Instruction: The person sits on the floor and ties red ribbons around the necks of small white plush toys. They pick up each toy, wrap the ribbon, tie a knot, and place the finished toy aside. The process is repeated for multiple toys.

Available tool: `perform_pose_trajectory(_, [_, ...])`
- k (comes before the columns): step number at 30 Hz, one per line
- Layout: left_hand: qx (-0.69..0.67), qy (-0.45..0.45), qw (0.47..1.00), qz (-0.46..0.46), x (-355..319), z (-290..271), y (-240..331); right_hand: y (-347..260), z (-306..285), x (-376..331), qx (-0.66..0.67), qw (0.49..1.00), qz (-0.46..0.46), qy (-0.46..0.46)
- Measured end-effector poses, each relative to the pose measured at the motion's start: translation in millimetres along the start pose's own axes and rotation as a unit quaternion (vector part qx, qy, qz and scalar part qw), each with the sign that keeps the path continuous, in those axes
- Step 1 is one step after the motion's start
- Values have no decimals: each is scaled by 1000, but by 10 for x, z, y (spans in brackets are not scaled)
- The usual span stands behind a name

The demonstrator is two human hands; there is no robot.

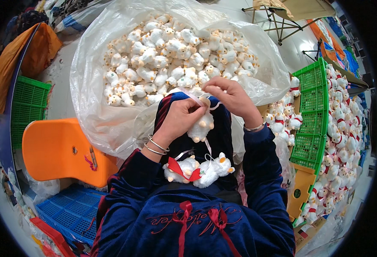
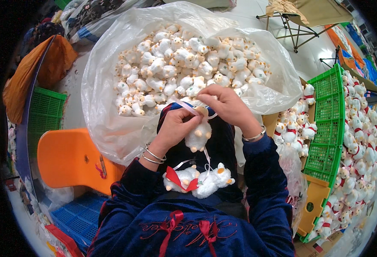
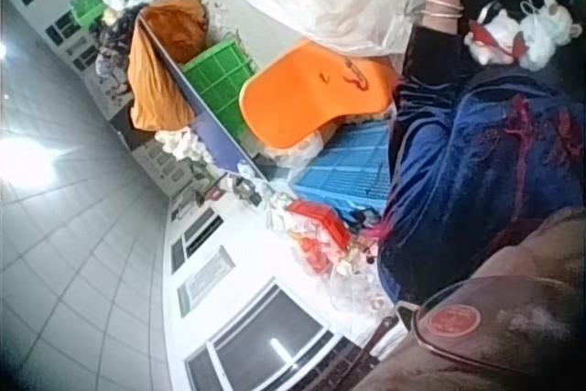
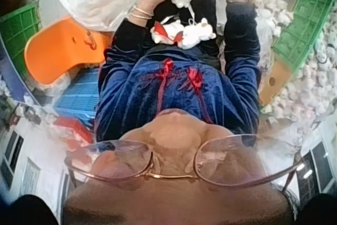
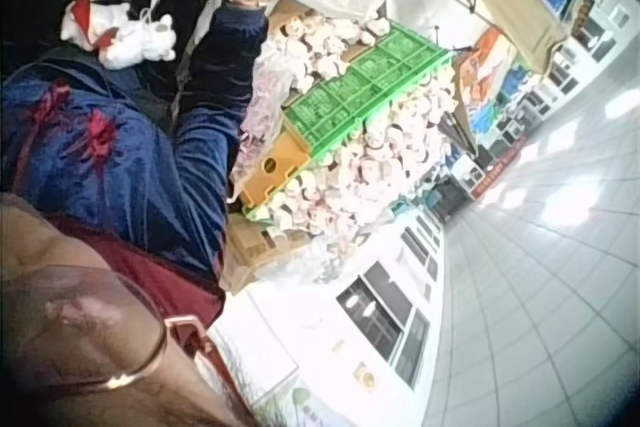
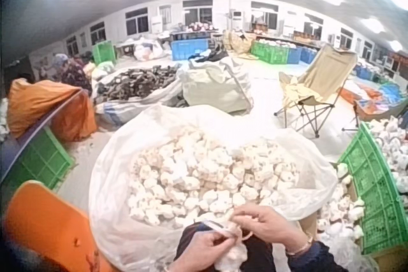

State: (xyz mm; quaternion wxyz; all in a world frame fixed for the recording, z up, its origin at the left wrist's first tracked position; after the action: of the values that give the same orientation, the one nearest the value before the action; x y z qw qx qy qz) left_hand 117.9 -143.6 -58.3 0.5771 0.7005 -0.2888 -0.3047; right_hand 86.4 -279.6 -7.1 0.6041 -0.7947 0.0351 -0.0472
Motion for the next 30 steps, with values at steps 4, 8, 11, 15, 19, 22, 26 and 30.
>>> perform_pose_trajectory(4, [-14,3,1000,-8,8,12,-12,174,-87,-213,-31,998,52,-12])
perform_pose_trajectory(8, [-5,-11,999,-38,-3,-23,-30,92,42,-366,-102,991,86,-26])
perform_pose_trajectory(11, [-27,-15,999,-29,5,-1,3,183,7,-393,-112,990,89,-17])
perform_pose_trajectory(15, [-38,4,999,-7,4,-17,13,122,-31,-398,-116,991,68,15])
perform_pose_trajectory(19, [43,9,999,30,-19,-35,144,79,-89,-441,-123,986,95,55])
perform_pose_trajectory(22, [55,24,997,57,-33,-39,169,-93,-39,-504,-152,986,41,59])
perform_pose_trajectory(26, [55,63,992,95,-33,-55,169,-211,166,-606,-176,984,-37,5])
perform_pose_trajectory(30, [102,78,986,102,-96,-45,218,-221,255,-618,-167,982,-71,-41])
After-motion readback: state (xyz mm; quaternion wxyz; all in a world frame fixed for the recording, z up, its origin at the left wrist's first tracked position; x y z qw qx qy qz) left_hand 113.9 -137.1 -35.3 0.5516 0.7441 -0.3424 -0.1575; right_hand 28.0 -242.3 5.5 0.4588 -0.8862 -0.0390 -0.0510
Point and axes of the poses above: each hand's wrist, its own x-axis towards the middle knuckle, its own z-axis out of the palm, y = z × x, the point moved 10 cm from there along x, towards the middle knuckle, and after that the axes turned 2 degrees about x, right-handed, at the moved point
